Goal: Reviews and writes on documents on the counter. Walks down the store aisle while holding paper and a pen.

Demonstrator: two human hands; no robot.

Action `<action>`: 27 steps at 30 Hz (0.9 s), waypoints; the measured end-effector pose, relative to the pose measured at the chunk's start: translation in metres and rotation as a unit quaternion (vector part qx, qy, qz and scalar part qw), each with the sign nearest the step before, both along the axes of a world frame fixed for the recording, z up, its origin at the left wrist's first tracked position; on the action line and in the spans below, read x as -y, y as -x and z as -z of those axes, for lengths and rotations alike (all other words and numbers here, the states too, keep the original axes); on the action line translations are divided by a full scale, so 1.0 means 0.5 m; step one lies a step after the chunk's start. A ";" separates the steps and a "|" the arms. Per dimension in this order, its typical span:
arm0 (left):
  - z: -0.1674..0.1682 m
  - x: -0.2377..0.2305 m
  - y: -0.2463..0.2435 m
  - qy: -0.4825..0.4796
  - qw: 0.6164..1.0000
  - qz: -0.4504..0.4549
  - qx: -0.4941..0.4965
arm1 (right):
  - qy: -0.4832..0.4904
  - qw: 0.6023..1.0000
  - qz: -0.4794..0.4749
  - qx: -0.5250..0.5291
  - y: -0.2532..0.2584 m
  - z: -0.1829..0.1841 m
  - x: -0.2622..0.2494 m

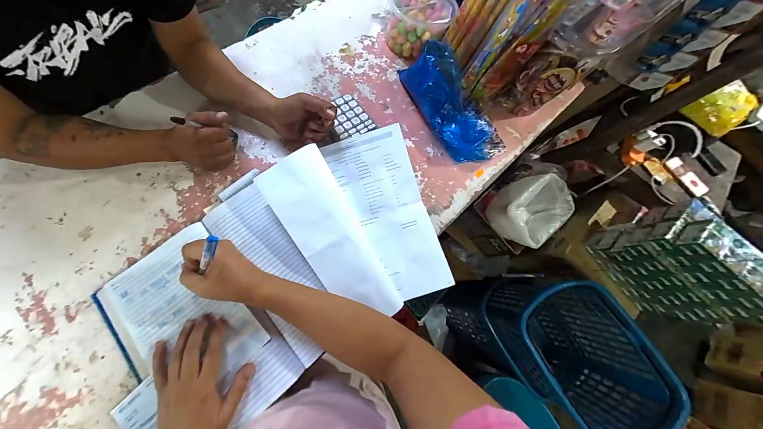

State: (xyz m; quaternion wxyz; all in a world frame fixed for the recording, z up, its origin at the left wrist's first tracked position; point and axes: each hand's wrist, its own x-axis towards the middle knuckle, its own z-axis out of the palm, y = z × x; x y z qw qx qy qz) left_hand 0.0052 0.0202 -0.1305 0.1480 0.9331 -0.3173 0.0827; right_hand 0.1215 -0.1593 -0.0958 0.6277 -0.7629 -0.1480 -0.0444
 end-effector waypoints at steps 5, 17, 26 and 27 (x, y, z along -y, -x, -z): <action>-0.007 -0.004 0.001 -0.007 1.000 0.003 -0.013 | -0.014 1.000 -0.008 -0.005 -0.001 -0.001 0.001; -0.015 -0.002 0.004 -0.019 1.000 0.003 -0.022 | -0.009 1.000 -0.016 -0.009 0.001 -0.010 0.004; -0.010 -0.004 0.006 -0.017 1.000 -0.003 -0.002 | -0.011 1.000 -0.018 -0.006 0.002 -0.009 0.002; -0.008 -0.002 0.006 -0.014 1.000 -0.004 0.000 | -0.008 1.000 -0.017 -0.010 0.002 -0.009 0.002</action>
